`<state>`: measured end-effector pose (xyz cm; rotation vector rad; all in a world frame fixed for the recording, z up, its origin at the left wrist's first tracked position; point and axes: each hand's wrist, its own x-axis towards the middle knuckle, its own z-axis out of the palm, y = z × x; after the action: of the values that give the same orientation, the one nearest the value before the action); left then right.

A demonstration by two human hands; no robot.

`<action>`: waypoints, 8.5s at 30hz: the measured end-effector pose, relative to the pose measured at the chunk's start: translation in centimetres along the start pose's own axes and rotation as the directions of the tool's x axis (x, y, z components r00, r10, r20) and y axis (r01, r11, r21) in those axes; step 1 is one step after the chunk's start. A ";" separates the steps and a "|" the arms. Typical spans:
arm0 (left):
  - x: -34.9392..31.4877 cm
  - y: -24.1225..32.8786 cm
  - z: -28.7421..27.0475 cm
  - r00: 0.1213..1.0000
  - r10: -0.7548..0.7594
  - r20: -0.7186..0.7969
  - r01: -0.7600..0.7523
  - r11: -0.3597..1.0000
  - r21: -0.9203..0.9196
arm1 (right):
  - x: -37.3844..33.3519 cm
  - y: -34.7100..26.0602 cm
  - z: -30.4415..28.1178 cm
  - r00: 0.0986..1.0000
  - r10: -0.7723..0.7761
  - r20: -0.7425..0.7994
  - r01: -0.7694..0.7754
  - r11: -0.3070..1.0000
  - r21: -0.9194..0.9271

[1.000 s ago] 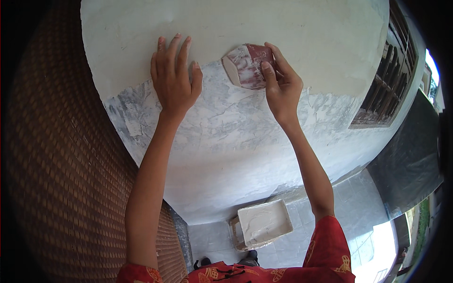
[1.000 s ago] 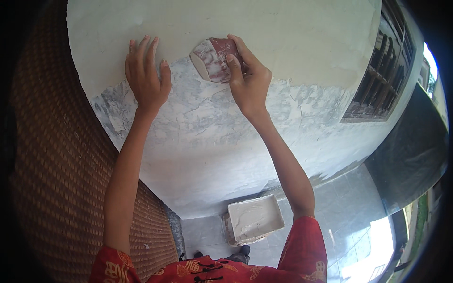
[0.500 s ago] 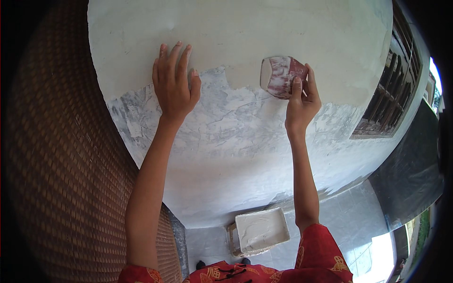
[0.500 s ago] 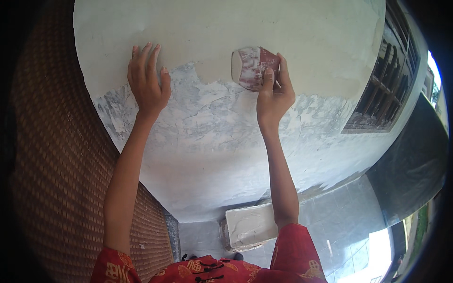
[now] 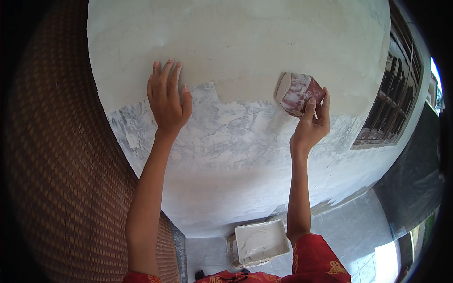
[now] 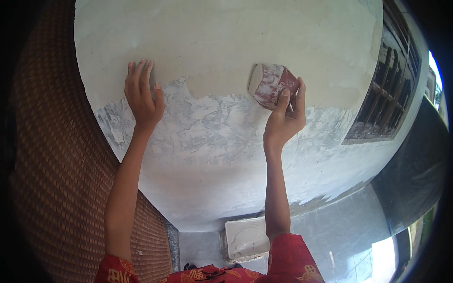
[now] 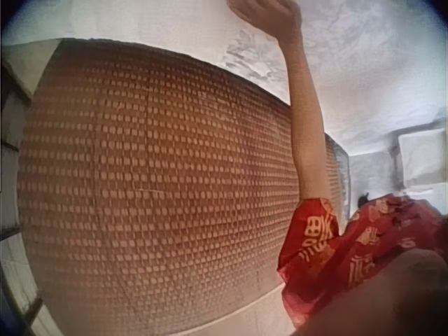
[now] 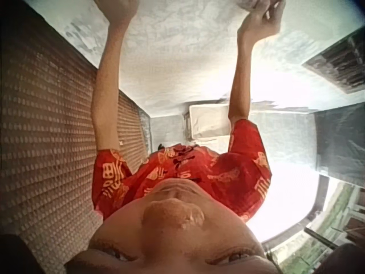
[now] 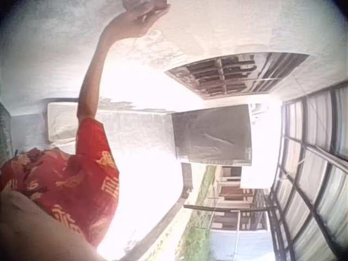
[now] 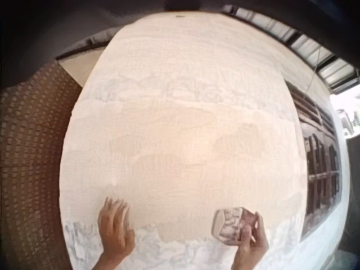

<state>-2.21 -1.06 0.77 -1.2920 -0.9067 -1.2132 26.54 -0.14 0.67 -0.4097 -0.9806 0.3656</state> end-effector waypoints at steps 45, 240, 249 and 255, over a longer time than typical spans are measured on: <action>0.0 -1.0 -0.2 0.999 0.015 -0.040 -0.014 1.000 0.019 | -4.2 1.3 6.0 0.937 -0.186 0.295 0.216 0.974 -0.073; -60.4 52.2 -30.1 -0.781 -0.497 0.378 0.621 -0.684 0.383 | -45.9 15.9 -50.5 -0.032 0.757 0.653 -0.028 0.653 -0.757; -60.1 52.3 -30.0 -0.800 -0.481 0.358 0.597 -0.692 0.405 | -44.2 16.2 -49.4 -0.151 0.740 0.655 0.007 0.664 -0.748; -60.4 52.0 -30.5 -0.708 -0.576 0.409 0.699 -0.487 0.525 | -42.2 16.9 -49.1 -0.069 0.807 0.586 -0.167 0.570 -0.805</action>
<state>32.82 -28.61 -72.01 -0.4368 -3.3033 -2.2137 45.15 -13.72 -62.11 -1.1991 -2.2944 1.2691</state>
